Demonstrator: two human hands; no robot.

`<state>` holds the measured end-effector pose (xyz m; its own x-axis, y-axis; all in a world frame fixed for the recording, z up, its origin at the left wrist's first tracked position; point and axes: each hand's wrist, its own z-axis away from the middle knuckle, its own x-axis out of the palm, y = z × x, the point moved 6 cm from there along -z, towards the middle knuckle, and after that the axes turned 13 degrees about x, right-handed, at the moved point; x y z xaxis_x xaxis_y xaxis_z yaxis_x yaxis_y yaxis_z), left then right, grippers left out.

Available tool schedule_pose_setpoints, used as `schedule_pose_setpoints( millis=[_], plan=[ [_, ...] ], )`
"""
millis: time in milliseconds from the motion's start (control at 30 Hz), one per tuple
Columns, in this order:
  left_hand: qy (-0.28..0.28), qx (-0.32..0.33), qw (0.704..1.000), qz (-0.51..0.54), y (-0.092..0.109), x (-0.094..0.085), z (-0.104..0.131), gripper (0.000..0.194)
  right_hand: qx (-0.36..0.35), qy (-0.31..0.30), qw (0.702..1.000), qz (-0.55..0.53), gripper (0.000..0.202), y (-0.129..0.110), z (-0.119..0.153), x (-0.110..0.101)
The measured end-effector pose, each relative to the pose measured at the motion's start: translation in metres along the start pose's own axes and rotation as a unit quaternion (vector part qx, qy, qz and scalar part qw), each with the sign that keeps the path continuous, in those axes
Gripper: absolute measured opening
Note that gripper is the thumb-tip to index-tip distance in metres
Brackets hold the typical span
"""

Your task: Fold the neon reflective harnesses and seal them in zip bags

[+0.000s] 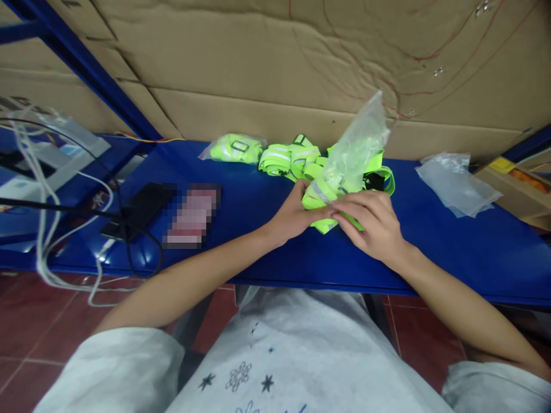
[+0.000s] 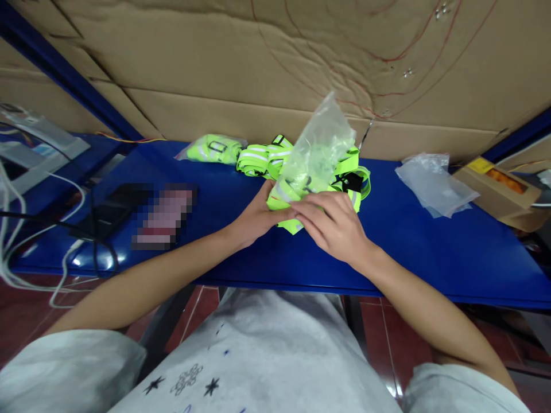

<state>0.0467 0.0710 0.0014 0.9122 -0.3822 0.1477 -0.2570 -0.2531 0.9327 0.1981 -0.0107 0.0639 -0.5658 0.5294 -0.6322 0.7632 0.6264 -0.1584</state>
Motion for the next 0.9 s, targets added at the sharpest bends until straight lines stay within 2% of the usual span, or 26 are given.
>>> schedule_pose_setpoints(
  millis=[67,200,333,467,567,733,900],
  plan=[
    [0.013,-0.021,0.998,0.058,0.004,0.003,0.001,0.065,0.027,0.030,0.999,0.026,0.043,0.005,-0.004,-0.006],
    [0.028,-0.003,0.994,0.109,0.015,0.006,0.001,0.068,0.053,0.039,0.998,0.014,0.035,0.010,-0.008,-0.010],
    [0.009,-0.002,0.991,0.134,0.014,0.007,-0.002,0.069,0.086,0.080,0.993,-0.007,0.032,0.014,-0.008,-0.015],
    [-0.019,-0.007,0.990,0.141,0.012,0.007,-0.004,0.071,0.093,0.042,0.995,-0.022,0.028,0.018,-0.008,-0.011],
    [-0.033,-0.007,0.993,0.116,0.012,0.007,-0.004,0.072,0.097,0.043,0.994,-0.034,0.029,0.022,-0.007,-0.011],
    [-0.039,-0.021,0.993,0.108,0.010,0.007,-0.004,0.073,0.088,0.021,0.996,-0.026,0.018,0.027,-0.005,-0.008],
    [-0.061,-0.002,0.995,0.078,0.014,0.005,-0.007,0.070,0.100,0.027,0.994,-0.039,0.021,0.030,-0.006,-0.008]
  ],
)
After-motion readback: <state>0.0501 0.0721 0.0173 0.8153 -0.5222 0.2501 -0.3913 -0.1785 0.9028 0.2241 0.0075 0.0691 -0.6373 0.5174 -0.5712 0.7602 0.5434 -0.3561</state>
